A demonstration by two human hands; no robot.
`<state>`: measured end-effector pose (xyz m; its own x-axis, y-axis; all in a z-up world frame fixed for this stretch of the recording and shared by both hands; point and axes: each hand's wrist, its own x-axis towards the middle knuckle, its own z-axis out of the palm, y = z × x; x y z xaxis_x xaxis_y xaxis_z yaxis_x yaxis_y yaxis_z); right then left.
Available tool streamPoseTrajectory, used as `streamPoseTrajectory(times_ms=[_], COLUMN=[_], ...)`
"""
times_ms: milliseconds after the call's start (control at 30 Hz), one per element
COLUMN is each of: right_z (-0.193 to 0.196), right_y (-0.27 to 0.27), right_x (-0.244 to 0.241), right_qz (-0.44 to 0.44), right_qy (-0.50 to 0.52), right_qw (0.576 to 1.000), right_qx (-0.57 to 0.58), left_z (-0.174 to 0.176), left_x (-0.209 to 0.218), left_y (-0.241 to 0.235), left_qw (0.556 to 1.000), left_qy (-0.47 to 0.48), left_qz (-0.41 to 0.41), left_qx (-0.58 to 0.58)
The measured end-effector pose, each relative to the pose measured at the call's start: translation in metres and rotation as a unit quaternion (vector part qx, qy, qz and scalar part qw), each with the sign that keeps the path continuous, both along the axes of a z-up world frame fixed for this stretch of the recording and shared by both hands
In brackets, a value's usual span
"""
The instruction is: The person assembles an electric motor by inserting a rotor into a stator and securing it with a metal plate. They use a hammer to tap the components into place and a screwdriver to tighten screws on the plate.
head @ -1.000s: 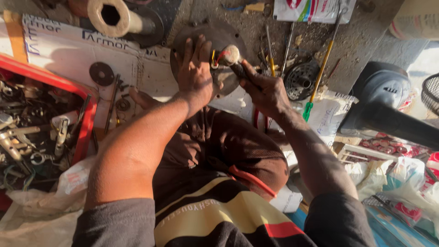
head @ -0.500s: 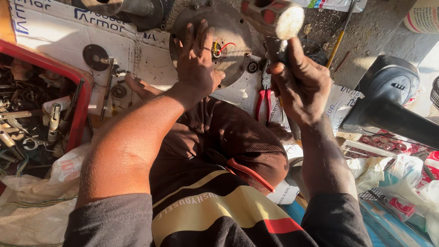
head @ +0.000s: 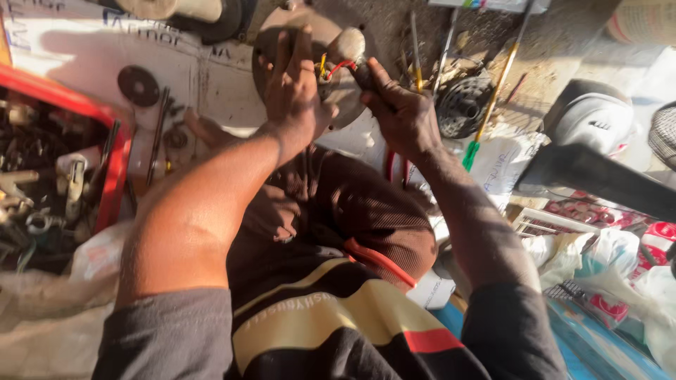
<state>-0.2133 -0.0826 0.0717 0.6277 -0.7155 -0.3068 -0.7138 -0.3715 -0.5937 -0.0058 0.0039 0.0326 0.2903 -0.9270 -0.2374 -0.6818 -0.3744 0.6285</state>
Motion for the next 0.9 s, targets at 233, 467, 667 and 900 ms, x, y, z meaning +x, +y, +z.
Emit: streamPoseTrajectory(times_ms=[233,467,667,900], right_z=[0.117,0.029,0.079,0.046], right_y=[-0.016,-0.01,-0.033,-0.009], right_x=[0.008,0.032,0.028,0.007], right_qz=[-0.134,-0.049,-0.129,-0.037], right_qy=[-0.34,0.012,-0.186,-0.217], right_qw=[0.927,0.995,0.964,0.967], right_qx=[0.081,0.086,0.139,-0.131], left_z=[-0.015,-0.008,-0.003,-0.024], left_x=[0.004,0.004,0.012,0.008], left_y=[-0.008,-0.013,-0.028,-0.01], left_qw=[1.0,0.999,1.0,0.997], left_qy=[0.005,-0.017,0.004,-0.032], left_qz=[-0.008,0.032,-0.001,-0.034], left_qx=[0.0,0.04,0.02,-0.058])
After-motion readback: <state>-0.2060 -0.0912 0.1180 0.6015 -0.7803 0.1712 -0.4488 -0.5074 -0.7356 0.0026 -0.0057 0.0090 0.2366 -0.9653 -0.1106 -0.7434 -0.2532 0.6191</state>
